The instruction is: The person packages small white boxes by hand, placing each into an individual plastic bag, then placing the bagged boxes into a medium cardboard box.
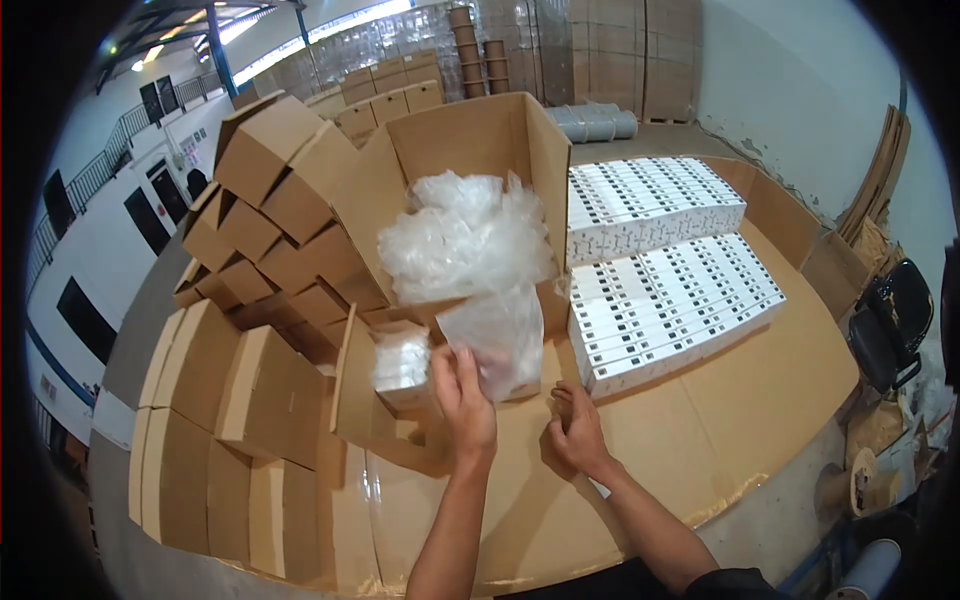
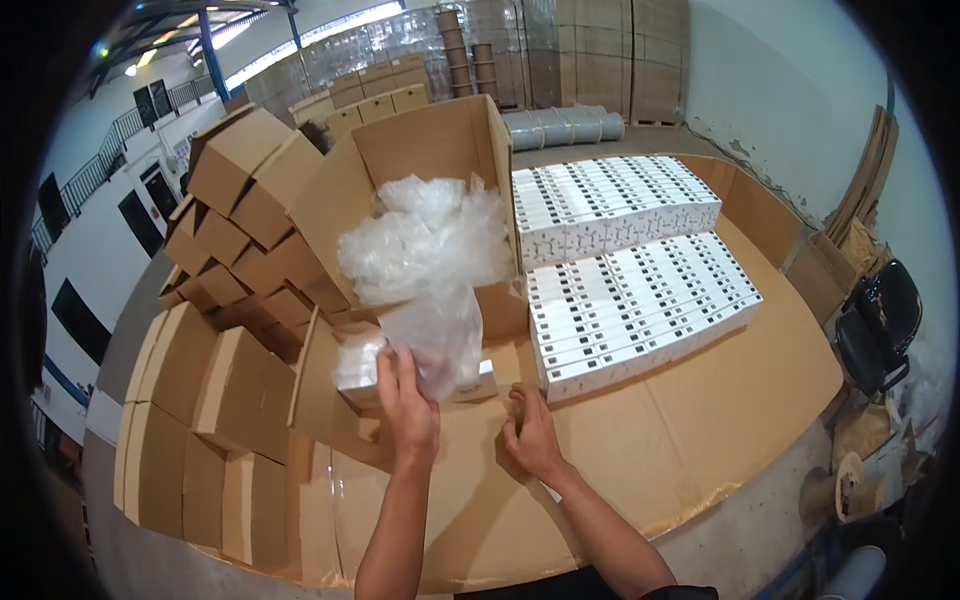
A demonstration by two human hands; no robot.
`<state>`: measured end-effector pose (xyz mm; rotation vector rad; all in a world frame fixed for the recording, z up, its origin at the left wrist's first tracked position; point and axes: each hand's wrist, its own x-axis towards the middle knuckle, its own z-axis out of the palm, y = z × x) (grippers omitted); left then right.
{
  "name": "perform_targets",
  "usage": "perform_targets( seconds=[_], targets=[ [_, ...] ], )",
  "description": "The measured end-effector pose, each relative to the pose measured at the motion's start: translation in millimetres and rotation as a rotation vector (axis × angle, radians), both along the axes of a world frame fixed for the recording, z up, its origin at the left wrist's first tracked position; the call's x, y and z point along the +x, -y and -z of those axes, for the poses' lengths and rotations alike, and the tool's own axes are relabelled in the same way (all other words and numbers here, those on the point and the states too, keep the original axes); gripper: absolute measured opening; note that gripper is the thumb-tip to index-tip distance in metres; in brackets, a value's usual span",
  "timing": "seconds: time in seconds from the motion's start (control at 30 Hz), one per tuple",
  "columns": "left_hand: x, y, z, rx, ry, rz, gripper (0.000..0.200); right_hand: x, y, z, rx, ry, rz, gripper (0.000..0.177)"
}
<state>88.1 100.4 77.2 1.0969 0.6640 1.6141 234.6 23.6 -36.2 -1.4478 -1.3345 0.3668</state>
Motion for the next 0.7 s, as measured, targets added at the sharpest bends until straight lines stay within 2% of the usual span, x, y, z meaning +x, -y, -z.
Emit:
perform_targets(
  seconds=[0.07,0.1,0.13,0.2,0.23,0.3,0.37,0.47,0.6,0.67,0.7],
  targets=[
    [1,20,38,-0.153,0.002,0.035,0.019,4,8,-6,-0.025,0.063,-0.014,0.042],
    [1,26,56,-0.167,0.005,0.037,0.019,5,12,-14,-0.111,-0.075,-0.054,0.026],
    [1,30,67,-0.202,-0.039,0.047,0.019,5,12,-19,-0.122,-0.073,-0.05,0.026],
    [3,35,85,-0.243,-0.085,0.062,0.019,2,10,-23,-0.032,-0.607,-0.244,0.019],
    [6,37,89,-0.217,-0.117,0.019,0.019,-2,11,-31,-0.019,-0.671,-0.275,0.016],
    [9,35,96,-0.201,-0.149,-0.016,0.019,-9,8,-32,-0.06,-0.664,-0.292,0.016],
    [6,33,104,-0.191,-0.327,-0.074,0.02,-10,8,-20,-0.131,-0.583,-0.265,0.013],
    [5,31,101,-0.214,-0.229,-0.156,0.021,-9,6,-28,-0.215,-0.602,-0.235,0.015],
    [-6,34,87,-0.234,-0.285,-0.216,0.018,-1,6,-39,-0.263,-0.683,-0.247,0.019],
    [-8,37,78,-0.186,-0.302,-0.253,0.019,8,9,-39,-0.293,-0.504,-0.304,0.024],
    [-8,36,79,-0.186,-0.304,-0.251,0.019,13,10,-38,-0.293,-0.507,-0.302,0.024]
  ],
)
